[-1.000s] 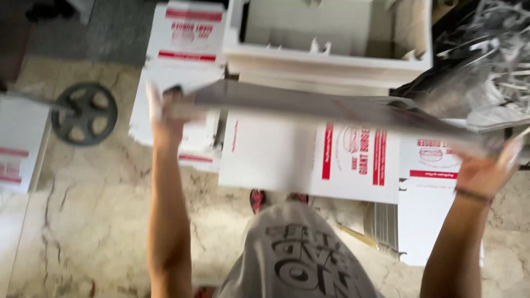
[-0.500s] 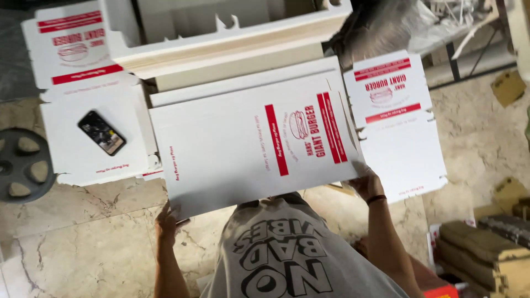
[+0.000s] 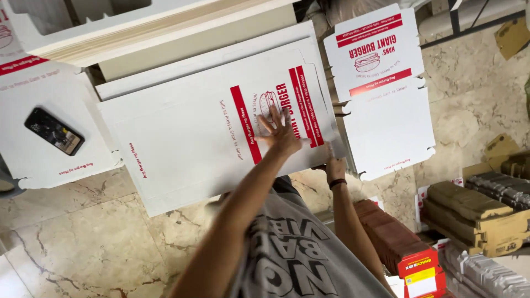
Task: Removing excess cardboard waste from printed burger box sheets by punching it out by hand.
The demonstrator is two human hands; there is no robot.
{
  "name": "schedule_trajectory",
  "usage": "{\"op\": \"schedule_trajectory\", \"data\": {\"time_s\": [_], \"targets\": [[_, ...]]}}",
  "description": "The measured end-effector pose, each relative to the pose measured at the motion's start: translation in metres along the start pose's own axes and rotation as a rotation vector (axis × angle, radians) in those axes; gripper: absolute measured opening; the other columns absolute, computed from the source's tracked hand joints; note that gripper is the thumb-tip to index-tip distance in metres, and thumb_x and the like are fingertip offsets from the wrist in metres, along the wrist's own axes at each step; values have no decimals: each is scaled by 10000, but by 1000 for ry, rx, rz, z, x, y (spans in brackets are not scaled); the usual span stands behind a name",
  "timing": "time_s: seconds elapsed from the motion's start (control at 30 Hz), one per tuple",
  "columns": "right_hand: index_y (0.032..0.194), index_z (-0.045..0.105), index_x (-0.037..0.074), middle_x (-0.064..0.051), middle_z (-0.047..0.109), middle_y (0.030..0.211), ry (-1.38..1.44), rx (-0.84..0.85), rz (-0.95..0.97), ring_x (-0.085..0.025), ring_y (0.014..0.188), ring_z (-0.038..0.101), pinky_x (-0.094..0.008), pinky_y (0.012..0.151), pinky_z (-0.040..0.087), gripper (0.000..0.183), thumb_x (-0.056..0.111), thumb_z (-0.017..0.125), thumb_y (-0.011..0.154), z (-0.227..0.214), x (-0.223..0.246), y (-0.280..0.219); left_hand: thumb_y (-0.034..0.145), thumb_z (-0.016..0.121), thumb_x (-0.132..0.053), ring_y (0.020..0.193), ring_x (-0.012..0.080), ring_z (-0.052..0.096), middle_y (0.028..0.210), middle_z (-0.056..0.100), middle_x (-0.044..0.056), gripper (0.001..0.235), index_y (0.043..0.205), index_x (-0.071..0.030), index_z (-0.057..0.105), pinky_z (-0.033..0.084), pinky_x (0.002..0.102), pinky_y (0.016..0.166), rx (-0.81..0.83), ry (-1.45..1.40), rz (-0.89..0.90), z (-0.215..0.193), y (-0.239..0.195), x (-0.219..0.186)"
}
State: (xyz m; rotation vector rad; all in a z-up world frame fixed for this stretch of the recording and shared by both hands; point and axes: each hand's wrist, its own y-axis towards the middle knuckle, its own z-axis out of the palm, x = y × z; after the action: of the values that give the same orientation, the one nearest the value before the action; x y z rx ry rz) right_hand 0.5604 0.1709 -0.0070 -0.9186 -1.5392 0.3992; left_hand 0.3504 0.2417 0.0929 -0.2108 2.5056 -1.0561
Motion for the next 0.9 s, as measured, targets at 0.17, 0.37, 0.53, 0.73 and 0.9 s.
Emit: {"op": "schedule_trajectory", "data": {"time_s": [0.17,0.37,0.53,0.73,0.9], "targets": [[595,628,111,-69,611,475,-793,11,-330,-265,502,620,-380,528,442,531,398,506,1026,-11,33,-33,744,866,-161,1378,719,-202,1583,-373,287,1305,1638,-212,-84,467,780,892,-111,-102,-226,43,38,-26],[548,634,-6,-119,385,430,-561,187,-461,-164,509,434,-360,437,300,460,350,569,832,1,18,-51,768,862,-118,1405,717,-45,1604,-277,331,1298,1643,-262,-86,496,783,765,-222,188,-318,62,48,-34],[1084,620,-105,-247,600,823,527,586,193,-279,787,649,-327,696,528,479,350,642,935,-5,-12,-59,839,828,-209,1392,738,-72,1588,-308,339,1176,1647,-149,-25,505,733,884,-82,20,-263,13,14,-44],[1227,707,-46,-236,671,634,-148,288,-304,-298,464,647,-383,405,518,382,237,592,999,-24,1,-24,805,857,-315,1419,676,-50,1629,-152,321,1226,1646,-198,-28,225,894,940,107,-47,-161,-33,24,-16],[1291,668,-40,-244,691,862,-241,265,-94,-335,726,668,-455,608,551,517,406,595,1040,-31,54,24,925,680,-539,1550,483,132,1693,179,225,945,1652,-178,197,103,772,1161,-286,119,50,-96,86,67]]}}
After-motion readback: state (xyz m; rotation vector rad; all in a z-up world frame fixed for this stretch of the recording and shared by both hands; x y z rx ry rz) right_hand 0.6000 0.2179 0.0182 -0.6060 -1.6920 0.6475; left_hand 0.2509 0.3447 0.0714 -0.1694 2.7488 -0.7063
